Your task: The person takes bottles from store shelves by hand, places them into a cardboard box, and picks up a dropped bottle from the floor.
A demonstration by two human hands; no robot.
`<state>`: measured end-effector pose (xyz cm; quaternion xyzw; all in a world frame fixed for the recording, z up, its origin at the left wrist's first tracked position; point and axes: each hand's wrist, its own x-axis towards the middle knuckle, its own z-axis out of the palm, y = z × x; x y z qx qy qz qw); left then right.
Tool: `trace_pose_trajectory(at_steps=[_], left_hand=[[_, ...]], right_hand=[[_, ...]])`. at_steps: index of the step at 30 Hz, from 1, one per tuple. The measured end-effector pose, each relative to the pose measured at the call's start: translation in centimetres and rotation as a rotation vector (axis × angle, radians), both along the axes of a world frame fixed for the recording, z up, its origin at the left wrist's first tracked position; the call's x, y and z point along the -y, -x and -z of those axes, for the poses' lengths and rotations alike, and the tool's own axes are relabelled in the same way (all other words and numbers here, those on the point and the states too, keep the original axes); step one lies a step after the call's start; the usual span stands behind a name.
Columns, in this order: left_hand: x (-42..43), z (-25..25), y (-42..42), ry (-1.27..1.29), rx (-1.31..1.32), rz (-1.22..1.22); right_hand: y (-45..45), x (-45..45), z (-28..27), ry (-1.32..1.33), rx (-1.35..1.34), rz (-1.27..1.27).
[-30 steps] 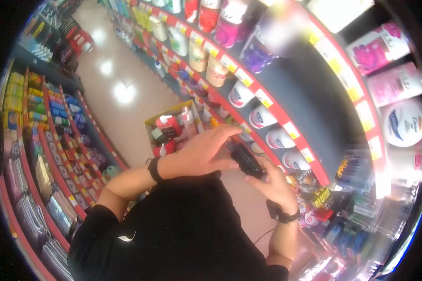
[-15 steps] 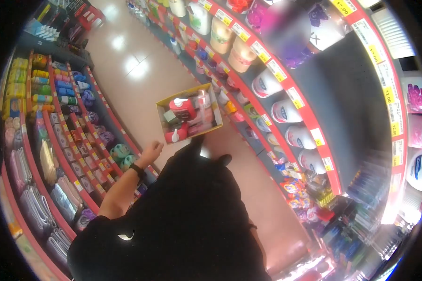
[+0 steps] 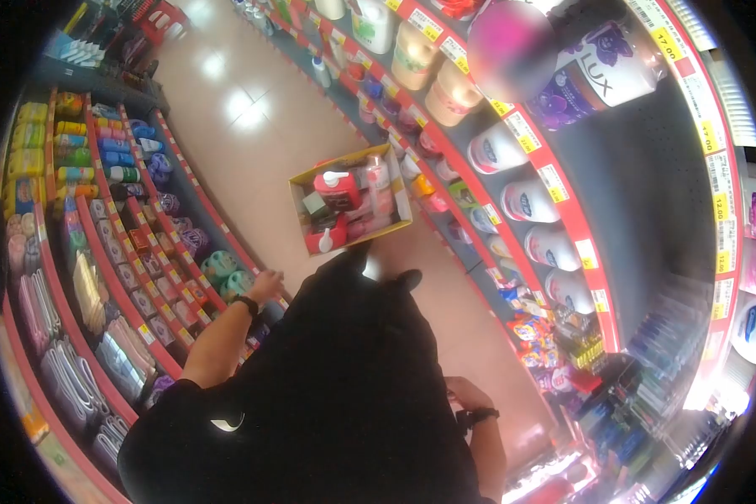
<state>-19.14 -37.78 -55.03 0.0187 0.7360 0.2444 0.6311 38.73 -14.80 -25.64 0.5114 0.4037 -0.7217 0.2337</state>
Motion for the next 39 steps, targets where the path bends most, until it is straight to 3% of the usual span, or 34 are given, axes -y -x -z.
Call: trace_pose_trajectory(at_steps=[2, 4, 7, 8, 13, 16, 20, 22, 26, 29, 32, 35, 37, 39], left_hand=[[-4.4, -3.7, -0.3, -0.020, -0.090, 0.008], [-8.0, -8.7, -0.3, -0.053, -0.188, 0.052], [-10.1, -11.0, 0.0, -0.066, -0.193, 0.045], [-9.8, -10.8, 0.1, -0.063, -0.192, 0.046], [-7.0, -8.8, 1.0, 0.022, -0.145, 0.088], [-4.3, -7.1, 1.3, 0.076, -0.152, 0.115], [-3.2, -8.4, 1.1, 0.157, -0.124, 0.115], [-2.9, -8.0, 1.0, 0.167, -0.131, 0.092], [-3.2, -6.6, 1.4, 0.089, -0.028, 0.038], [-5.2, -7.4, 0.7, 0.063, -0.140, 0.071], [-6.3, -7.6, 0.5, -0.001, -0.125, 0.066], [-6.0, -6.0, 0.7, -0.043, -0.122, 0.061], [-5.0, -4.8, 1.0, -0.051, -0.111, 0.066], [-2.7, -1.8, 1.4, -0.102, -0.113, 0.023]], right_hand=[[-1.7, -0.1, 2.4, 0.160, 0.177, 0.141], [-0.5, -0.1, 2.7, 0.100, 0.151, 0.174], [1.9, -0.9, 3.2, 0.014, 0.136, 0.159], [1.0, -0.1, 6.0, 0.005, 0.100, 0.203], [2.1, 1.4, 8.5, -0.147, 0.047, 0.235], [3.2, 2.2, 7.8, -0.103, 0.038, 0.410], [4.8, 1.9, 4.8, -0.216, -0.046, 0.287], [6.4, 1.8, 3.2, -0.091, -0.016, 0.586], [6.0, 1.0, 5.8, -0.180, 0.106, 0.364], [6.0, 1.0, 8.1, -0.341, 0.278, 0.133], [4.5, 2.2, 8.8, -0.416, 0.213, 0.188], [6.8, 1.6, 3.9, -0.530, -0.126, 0.216], [8.5, 0.6, 1.0, -0.184, 0.069, 0.474], [6.7, 1.4, 3.6, -0.263, 0.058, 0.434]])
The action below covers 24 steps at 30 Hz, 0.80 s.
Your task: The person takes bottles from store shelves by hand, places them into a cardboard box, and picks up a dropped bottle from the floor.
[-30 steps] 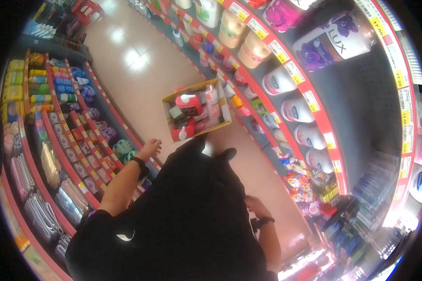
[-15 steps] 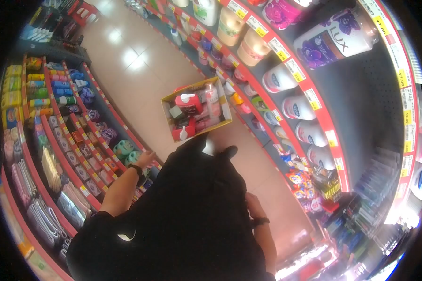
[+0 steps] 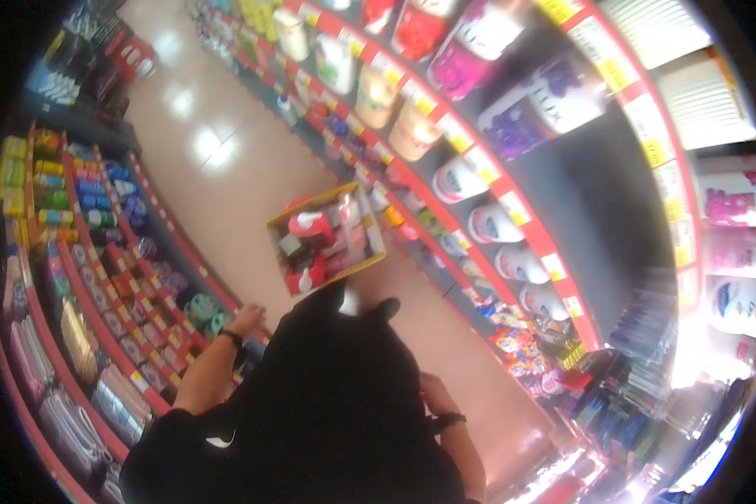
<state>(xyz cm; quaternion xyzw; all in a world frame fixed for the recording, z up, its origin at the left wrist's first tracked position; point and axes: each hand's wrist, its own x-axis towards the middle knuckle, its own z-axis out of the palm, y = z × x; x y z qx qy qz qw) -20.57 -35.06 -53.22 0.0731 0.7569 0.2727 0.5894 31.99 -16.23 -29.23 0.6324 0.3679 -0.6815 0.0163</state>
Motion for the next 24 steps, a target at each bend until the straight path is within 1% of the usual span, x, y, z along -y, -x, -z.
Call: trace_pose_trajectory(at_steps=[1, 2, 3, 4, 5, 6, 7, 9, 10, 12, 14, 15, 16, 18, 20, 22, 24], left_hand=[[1.1, 2.6, 0.5, 0.007, 0.016, -0.008], [1.4, 2.3, 0.7, 0.034, 0.018, 0.010], [0.8, 0.6, 0.8, 0.108, 0.011, 0.033], [0.3, -0.5, 1.0, 0.171, 0.015, 0.049], [0.2, -1.2, 1.0, 0.194, 0.033, 0.037], [0.7, -1.3, 1.3, 0.150, 0.094, -0.013], [1.3, -0.4, 1.5, 0.137, 0.144, -0.103], [0.3, -1.5, 1.0, 0.157, 0.076, -0.054], [-0.7, -2.3, 1.2, 0.172, 0.048, -0.024], [-2.1, -3.1, 1.9, 0.115, 0.010, -0.029], [-4.5, -3.6, 3.0, 0.052, -0.024, -0.021], [-6.4, -4.6, 3.6, -0.061, -0.115, -0.019], [-8.6, -6.1, 3.9, -0.174, -0.203, -0.020], [-13.7, -11.0, 4.0, -0.373, -0.266, -0.041], [-19.8, -18.5, 3.3, -0.517, -0.308, 0.038], [-25.7, -27.8, 1.1, -0.698, -0.229, 0.081], [-30.6, -32.0, -0.6, -0.825, -0.321, 0.263]], right_hand=[[-1.0, 0.6, 2.0, -0.049, 0.015, -0.046], [-1.7, 1.0, 4.0, -0.200, 0.130, -0.120], [-1.6, 1.1, 5.0, -0.251, 0.267, -0.155], [-2.6, 2.5, 8.3, -0.470, 0.356, -0.166], [-1.5, 1.9, 7.3, -0.397, 0.398, -0.177], [-0.4, 1.1, 5.6, -0.320, 0.437, -0.191], [-0.8, 0.9, 6.4, -0.337, 0.438, -0.180], [-1.8, 1.2, 7.4, -0.396, 0.483, -0.254], [-2.7, 0.8, 7.3, -0.402, 0.484, -0.245], [-3.7, -1.6, 3.4, -0.327, 0.430, -0.371], [-9.4, -5.7, 4.0, -0.709, 0.476, -0.444], [-8.2, -7.8, 1.7, -0.728, 0.564, -0.387], [-5.9, -11.3, -2.2, -0.744, 0.652, -0.331], [-4.4, -16.5, -5.6, -0.878, 0.537, -0.215], [-0.3, -20.9, -11.0, -1.077, 0.501, -0.230], [4.8, -24.1, -16.7, -1.152, 0.317, -0.148], [8.1, -26.9, -19.7, -1.339, 0.163, -0.151]])
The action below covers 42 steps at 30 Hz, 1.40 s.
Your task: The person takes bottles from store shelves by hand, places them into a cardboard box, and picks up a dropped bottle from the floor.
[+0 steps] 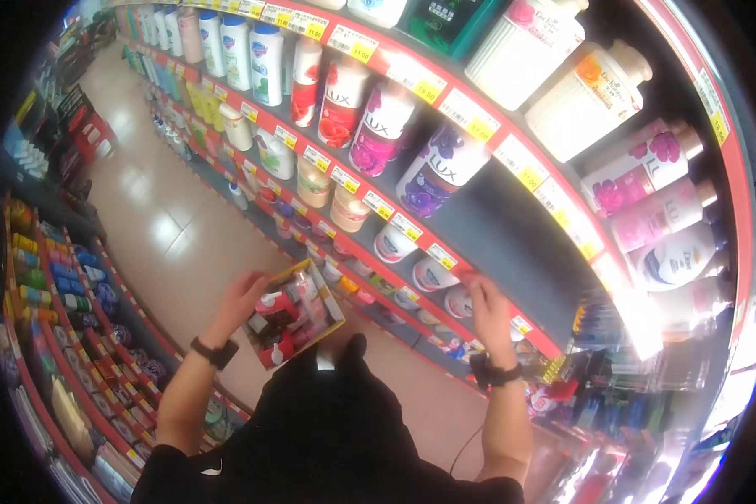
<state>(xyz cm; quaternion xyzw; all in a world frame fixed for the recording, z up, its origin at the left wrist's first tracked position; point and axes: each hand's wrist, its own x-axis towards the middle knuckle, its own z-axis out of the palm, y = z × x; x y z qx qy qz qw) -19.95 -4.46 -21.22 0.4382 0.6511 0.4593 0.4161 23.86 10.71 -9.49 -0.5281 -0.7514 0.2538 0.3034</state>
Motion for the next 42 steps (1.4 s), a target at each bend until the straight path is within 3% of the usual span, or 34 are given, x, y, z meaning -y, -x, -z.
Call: trace_pose_trajectory(at_steps=[4, 8, 12, 13, 14, 16, 19, 22, 24, 27, 30, 32, 34, 38, 42], left_hand=[[-8.0, -8.9, -5.2, -0.251, 0.064, 0.272], [-14.2, -13.1, -10.3, -0.449, -0.081, 0.282], [-18.4, -16.0, -13.4, -0.460, -0.243, 0.189], [-20.1, -14.7, -13.7, -0.621, -0.350, 0.164], [-21.1, -14.9, -14.0, -0.613, -0.358, 0.156], [-22.6, -15.3, -14.3, -0.566, -0.123, 0.249], [-23.4, -16.2, -14.5, -0.469, -0.107, 0.268], [-22.8, -16.8, -14.7, -0.374, 0.006, 0.289], [-21.8, -17.2, -15.0, -0.339, 0.042, 0.273], [-20.3, -16.4, -16.2, -0.485, -0.040, 0.139], [-17.7, -16.1, -16.5, -0.454, -0.189, 0.053], [-16.7, -14.4, -16.8, -0.491, -0.080, 0.020], [-15.5, -14.2, -17.0, -0.691, -0.277, -0.018], [-12.6, -15.6, -16.5, -0.761, -0.415, -0.076], [-8.8, -16.6, -14.3, -0.577, -0.397, -0.047]], right_hand=[[4.2, -5.1, -4.0, 0.025, -0.080, -0.023], [7.4, -8.0, -5.7, -0.045, -0.186, -0.053], [8.9, -9.5, -5.6, -0.027, -0.180, -0.084], [9.2, -9.7, -5.7, -0.008, -0.171, -0.112], [9.4, -9.9, -5.9, -0.002, -0.177, -0.123], [9.8, -10.2, -6.3, -0.016, -0.168, -0.147], [9.6, -11.0, -6.6, -0.019, -0.121, -0.153], [9.1, -11.4, -6.0, 0.017, -0.065, -0.172], [8.9, -10.9, -5.0, -0.101, -0.161, -0.202], [8.7, -9.4, -4.9, -0.055, -0.251, -0.283], [8.7, -9.0, -3.9, -0.080, -0.339, -0.397], [8.9, -9.6, -2.9, -0.346, -0.272, -0.521], [9.0, -8.9, -3.1, -0.301, -0.277, -0.557], [9.3, -6.7, -5.6, -0.249, -0.277, -0.624], [11.4, -4.9, -6.4, -0.133, -0.344, -0.757]])
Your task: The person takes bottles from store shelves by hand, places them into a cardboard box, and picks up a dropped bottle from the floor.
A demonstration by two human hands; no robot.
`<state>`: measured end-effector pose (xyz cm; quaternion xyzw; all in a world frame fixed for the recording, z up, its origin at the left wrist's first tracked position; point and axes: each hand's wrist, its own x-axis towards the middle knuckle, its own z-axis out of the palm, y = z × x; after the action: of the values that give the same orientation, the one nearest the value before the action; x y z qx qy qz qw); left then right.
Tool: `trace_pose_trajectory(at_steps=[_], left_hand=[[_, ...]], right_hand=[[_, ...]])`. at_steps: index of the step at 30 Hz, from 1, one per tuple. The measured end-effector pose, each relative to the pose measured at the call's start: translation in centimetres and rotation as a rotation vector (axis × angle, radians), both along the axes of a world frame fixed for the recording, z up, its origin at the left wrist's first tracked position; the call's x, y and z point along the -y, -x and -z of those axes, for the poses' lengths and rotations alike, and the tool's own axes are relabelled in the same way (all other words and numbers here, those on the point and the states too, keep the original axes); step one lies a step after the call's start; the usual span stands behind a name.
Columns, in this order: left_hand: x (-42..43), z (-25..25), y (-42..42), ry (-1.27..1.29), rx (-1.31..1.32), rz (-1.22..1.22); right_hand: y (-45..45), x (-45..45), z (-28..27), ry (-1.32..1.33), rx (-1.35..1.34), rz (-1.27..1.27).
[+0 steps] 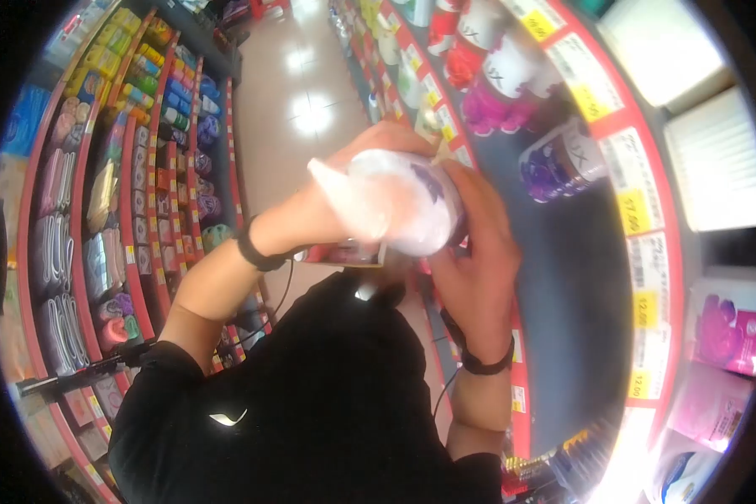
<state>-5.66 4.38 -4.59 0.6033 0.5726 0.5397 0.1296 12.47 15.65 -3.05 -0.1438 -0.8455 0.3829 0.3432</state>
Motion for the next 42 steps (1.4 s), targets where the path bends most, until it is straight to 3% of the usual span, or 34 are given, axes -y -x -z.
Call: trace_pose_trajectory(at_steps=[1, 2, 4, 6, 8, 9, 12, 15, 18, 21, 23, 24, 25, 26, 28, 30, 34, 37, 40, 41, 42], left_hand=[[0.9, 0.3, 0.4, 0.052, 0.124, 0.033], [2.0, 0.8, 1.1, 0.056, 0.132, 0.025], [4.4, 2.4, 2.5, 0.320, -0.032, -0.057], [6.1, 5.6, 3.6, 0.300, -0.006, -0.065], [8.0, 9.9, 4.4, 0.513, 0.076, -0.077], [8.8, 13.3, 4.4, 0.463, 0.083, -0.111], [11.1, 19.1, 4.0, 0.506, 0.156, -0.159], [12.5, 23.7, 3.9, 0.619, 0.277, -0.187], [13.2, 27.8, 3.8, 0.655, 0.247, -0.193], [13.8, 31.8, 4.1, 0.756, 0.182, -0.194], [14.0, 34.3, 4.3, 0.774, 0.085, -0.179], [14.0, 34.2, 4.4, 0.786, 0.078, -0.172], [14.0, 35.1, 4.5, 0.819, 0.097, -0.160], [13.9, 34.1, 4.8, 0.827, 0.149, -0.161], [13.8, 35.3, 5.0, 0.876, 0.115, -0.148], [13.8, 36.5, 5.2, 1.013, 0.236, -0.151], [14.7, 40.4, 5.9, 0.925, 0.269, -0.181], [13.5, 36.8, 6.6, 0.869, 0.408, -0.305], [14.4, 42.3, 7.3, 0.732, 0.474, -0.271], [14.6, 44.7, 7.6, 0.700, 0.468, -0.251], [14.5, 43.8, 7.7, 0.701, 0.463, -0.248]], right_hand=[[0.4, 0.4, 0.6, 0.009, 0.012, -0.009], [0.9, 0.7, 1.6, 0.231, 0.115, -0.083], [2.1, 1.5, 4.6, 0.455, 0.233, -0.160], [3.8, 2.0, 9.0, 0.746, 0.287, -0.271], [5.3, 2.8, 13.2, 0.792, 0.338, -0.299], [6.0, 3.2, 15.6, 0.837, 0.378, -0.328], [7.2, 4.9, 24.4, 0.783, 0.359, -0.359], [7.6, 6.6, 29.9, 0.829, 0.551, -0.294], [8.3, 8.0, 32.9, 0.860, 0.509, -0.275], [9.8, 8.6, 32.6, 0.762, 0.728, -0.165], [9.5, 8.3, 35.5, 0.613, 0.814, -0.280], [9.3, 8.5, 38.4, 0.665, 0.756, -0.278], [10.6, 8.6, 33.5, 0.795, 0.675, -0.365], [11.2, 8.5, 35.3, 0.916, 0.605, -0.488], [11.1, 9.2, 38.3, 1.019, 0.557, -0.504], [11.6, 9.3, 39.6, 1.080, 0.800, -0.360], [12.2, 10.3, 38.6, 0.974, 0.768, -0.319], [12.4, 10.0, 33.3, 0.954, 0.647, -0.261], [12.4, 8.9, 27.8, 0.876, 0.774, -0.226], [11.3, 8.4, 30.3, 0.754, 0.731, -0.277], [10.6, 7.7, 32.4, 0.755, 0.726, -0.274]])
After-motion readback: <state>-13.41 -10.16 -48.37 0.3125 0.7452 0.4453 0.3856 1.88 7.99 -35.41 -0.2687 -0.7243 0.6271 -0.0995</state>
